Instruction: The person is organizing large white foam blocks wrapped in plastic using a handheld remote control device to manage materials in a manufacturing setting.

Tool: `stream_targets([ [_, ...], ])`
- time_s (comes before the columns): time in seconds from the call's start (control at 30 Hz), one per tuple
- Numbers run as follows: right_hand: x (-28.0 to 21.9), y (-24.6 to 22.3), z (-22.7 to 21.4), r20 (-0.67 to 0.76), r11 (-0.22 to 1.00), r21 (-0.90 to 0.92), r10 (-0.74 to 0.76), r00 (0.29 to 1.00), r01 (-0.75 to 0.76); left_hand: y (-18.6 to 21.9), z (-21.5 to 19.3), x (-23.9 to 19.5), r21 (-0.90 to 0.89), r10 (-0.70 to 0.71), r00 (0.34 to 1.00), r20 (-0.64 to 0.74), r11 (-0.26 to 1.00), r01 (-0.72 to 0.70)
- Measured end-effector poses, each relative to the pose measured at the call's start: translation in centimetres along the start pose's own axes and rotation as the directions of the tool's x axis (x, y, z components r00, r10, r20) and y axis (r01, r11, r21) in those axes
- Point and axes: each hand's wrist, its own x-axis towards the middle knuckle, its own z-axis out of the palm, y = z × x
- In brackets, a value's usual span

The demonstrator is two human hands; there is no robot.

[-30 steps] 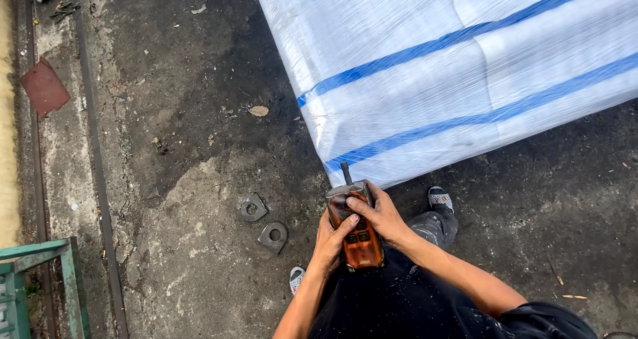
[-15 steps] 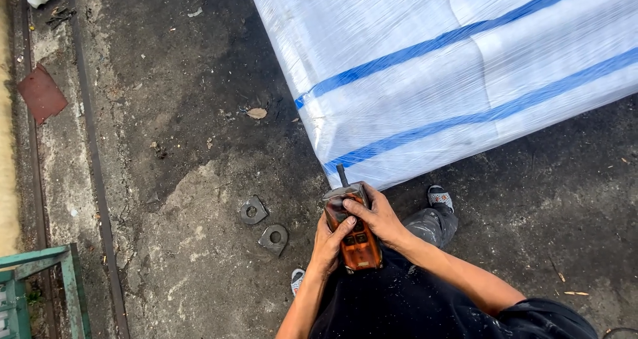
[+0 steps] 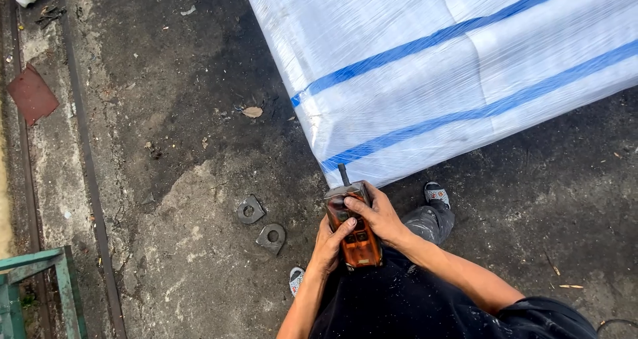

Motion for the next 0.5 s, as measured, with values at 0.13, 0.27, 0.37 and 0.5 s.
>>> stream_targets([
  [0.13, -0.1, 0.1, -0.3, -0.034, 0.999, 0.033, 0.017, 0.999, -0.016, -0.9, -0.4, -0.1, 0.138, -0.045, 0.999, 0.003, 0.989, 0.044],
  [0.27, 0.2, 1.1, -0.8, -0.067, 0.998, 0.059, 0.009, 0.998, -0.005, -0.8, -0.2, -0.2, 0.192, -0.05, 0.998, 0.036, 0.981, 0.042],
  [0.37, 0.4, 0.8, -0.7, -0.064, 0.997, 0.072, 0.02, 0.998, -0.016, -0.5, 0.0, -0.4, 0.17, -0.076, 0.997, 0.026, 0.983, 0.071],
  [0.5, 0.5, 0.9, -0.8, -0.056, 0.995, 0.099, 0.028, 0.998, -0.023, -0.6, 0.1, -0.2, 0.165, -0.082, 0.997, 0.012, 0.983, 0.079],
])
